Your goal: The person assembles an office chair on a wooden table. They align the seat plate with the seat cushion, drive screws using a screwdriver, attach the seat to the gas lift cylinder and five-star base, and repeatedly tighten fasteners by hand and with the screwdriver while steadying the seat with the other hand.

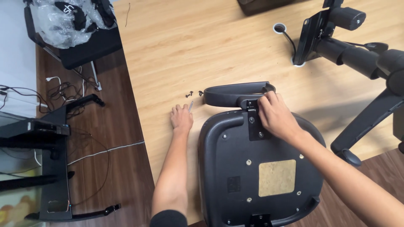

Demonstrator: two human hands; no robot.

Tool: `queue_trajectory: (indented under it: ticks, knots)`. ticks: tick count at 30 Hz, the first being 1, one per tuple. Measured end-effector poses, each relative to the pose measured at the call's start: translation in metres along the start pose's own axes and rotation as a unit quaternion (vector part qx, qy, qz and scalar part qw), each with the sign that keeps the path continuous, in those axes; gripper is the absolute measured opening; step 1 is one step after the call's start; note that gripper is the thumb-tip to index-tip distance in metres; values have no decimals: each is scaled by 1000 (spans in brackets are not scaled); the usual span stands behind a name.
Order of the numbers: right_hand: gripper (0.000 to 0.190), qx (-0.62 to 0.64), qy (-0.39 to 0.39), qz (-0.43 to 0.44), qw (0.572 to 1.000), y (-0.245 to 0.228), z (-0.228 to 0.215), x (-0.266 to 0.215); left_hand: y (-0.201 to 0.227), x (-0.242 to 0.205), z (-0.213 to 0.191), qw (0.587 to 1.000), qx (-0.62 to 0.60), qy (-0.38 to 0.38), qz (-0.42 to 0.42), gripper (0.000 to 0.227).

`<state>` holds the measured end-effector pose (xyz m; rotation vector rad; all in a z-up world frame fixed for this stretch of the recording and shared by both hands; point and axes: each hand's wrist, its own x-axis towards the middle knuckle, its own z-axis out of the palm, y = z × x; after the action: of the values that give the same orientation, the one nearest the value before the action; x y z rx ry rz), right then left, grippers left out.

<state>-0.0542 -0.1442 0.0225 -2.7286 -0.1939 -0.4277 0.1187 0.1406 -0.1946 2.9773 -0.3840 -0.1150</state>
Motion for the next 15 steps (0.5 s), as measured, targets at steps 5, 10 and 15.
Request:
queue_trajectory:
  ticks: [5,10,15]
  knots:
    - [20,76,2,25,997,17,-6,-13,-3,-34,-21,971,-236,30,18,33]
    - [26,69,24,83,994,52,-1,-38,3,-94,-58,766,-624,-141,-70,47]
    - [77,35,-221,272,936,65,-25,-43,15,-173,-84,711,-672,-200,-57,81]
